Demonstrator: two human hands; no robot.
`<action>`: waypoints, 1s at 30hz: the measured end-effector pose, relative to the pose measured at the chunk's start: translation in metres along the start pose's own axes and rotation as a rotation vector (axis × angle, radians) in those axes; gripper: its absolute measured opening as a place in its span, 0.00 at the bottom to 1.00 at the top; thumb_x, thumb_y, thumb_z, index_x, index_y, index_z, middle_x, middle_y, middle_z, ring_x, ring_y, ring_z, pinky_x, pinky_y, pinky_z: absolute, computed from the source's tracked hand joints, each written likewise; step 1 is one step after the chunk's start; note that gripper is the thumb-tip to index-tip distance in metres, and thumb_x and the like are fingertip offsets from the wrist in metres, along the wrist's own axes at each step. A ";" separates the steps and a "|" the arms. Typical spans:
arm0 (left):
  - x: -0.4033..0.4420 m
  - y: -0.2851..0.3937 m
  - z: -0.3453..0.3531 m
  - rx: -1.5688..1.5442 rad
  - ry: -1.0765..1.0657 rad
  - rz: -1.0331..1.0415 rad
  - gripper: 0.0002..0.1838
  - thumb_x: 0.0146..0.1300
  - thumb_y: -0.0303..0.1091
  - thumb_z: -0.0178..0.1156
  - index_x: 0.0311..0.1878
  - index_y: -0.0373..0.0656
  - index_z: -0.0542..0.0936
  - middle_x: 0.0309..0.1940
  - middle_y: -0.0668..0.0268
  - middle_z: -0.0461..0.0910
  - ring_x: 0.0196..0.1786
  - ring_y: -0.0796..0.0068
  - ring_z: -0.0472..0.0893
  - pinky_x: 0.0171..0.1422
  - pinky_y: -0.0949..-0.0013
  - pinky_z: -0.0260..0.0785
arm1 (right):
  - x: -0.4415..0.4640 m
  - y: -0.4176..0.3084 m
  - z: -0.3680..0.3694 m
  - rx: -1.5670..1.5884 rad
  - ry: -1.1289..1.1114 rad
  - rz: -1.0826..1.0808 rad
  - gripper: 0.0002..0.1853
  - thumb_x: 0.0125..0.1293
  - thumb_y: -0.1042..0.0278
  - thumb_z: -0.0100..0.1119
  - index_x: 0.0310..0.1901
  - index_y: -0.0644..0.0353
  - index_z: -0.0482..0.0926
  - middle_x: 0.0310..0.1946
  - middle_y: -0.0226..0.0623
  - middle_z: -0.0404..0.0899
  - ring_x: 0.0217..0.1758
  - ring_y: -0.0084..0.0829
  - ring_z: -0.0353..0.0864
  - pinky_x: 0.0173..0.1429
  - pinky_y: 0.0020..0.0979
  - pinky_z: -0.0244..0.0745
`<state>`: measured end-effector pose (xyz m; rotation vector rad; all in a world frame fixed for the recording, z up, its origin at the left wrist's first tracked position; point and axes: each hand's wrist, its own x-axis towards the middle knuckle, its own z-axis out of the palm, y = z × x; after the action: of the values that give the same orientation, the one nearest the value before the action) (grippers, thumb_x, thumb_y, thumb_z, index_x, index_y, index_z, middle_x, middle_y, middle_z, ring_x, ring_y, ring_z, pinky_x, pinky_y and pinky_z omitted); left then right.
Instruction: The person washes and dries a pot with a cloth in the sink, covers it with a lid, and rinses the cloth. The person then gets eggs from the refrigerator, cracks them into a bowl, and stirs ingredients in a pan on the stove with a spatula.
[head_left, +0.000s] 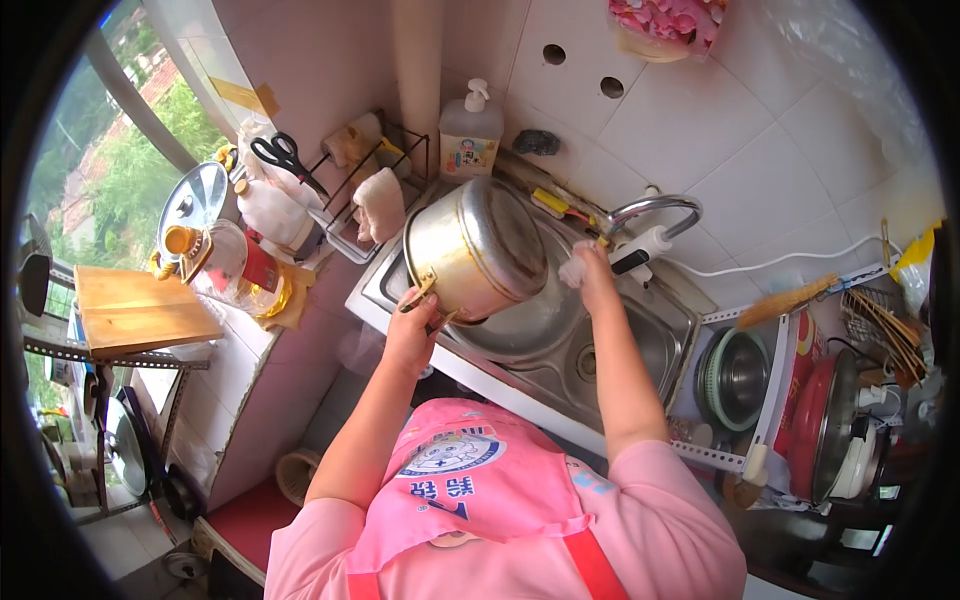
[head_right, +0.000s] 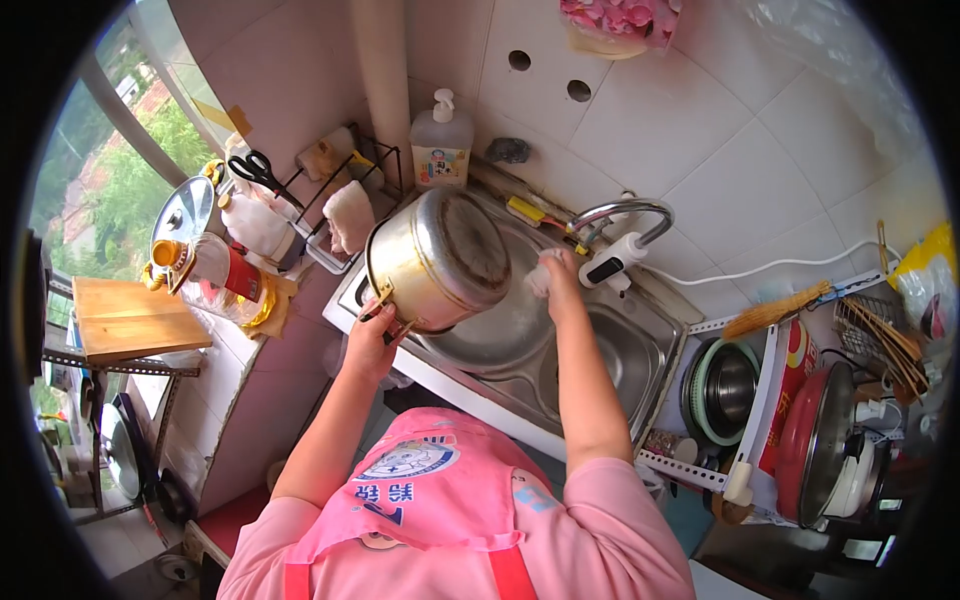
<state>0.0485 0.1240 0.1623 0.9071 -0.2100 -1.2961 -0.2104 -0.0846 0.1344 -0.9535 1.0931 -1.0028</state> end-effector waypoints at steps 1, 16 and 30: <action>-0.002 0.004 0.002 0.027 -0.013 0.008 0.07 0.65 0.32 0.58 0.46 0.48 0.76 0.29 0.76 0.73 0.30 0.82 0.70 0.41 0.74 0.68 | -0.007 -0.001 -0.005 0.052 -0.092 0.067 0.12 0.63 0.63 0.63 0.42 0.57 0.73 0.33 0.30 0.74 0.35 0.24 0.74 0.39 0.27 0.72; -0.004 -0.007 0.031 0.393 -0.065 -0.004 0.11 0.64 0.19 0.51 0.49 0.33 0.76 0.38 0.61 0.81 0.39 0.72 0.84 0.45 0.73 0.78 | -0.108 -0.165 0.087 -0.504 -0.264 -0.715 0.11 0.56 0.71 0.69 0.42 0.56 0.85 0.43 0.33 0.70 0.47 0.28 0.72 0.49 0.29 0.70; -0.012 -0.007 0.030 0.460 -0.023 -0.037 0.12 0.63 0.20 0.53 0.49 0.32 0.76 0.38 0.62 0.81 0.37 0.71 0.83 0.43 0.70 0.78 | -0.074 -0.165 0.129 -0.891 -0.307 -0.855 0.11 0.48 0.81 0.59 0.35 0.60 0.79 0.35 0.40 0.76 0.40 0.43 0.79 0.43 0.37 0.74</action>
<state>0.0216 0.1209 0.1809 1.2889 -0.5264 -1.3163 -0.1225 -0.0429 0.3340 -2.3490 0.8516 -0.9568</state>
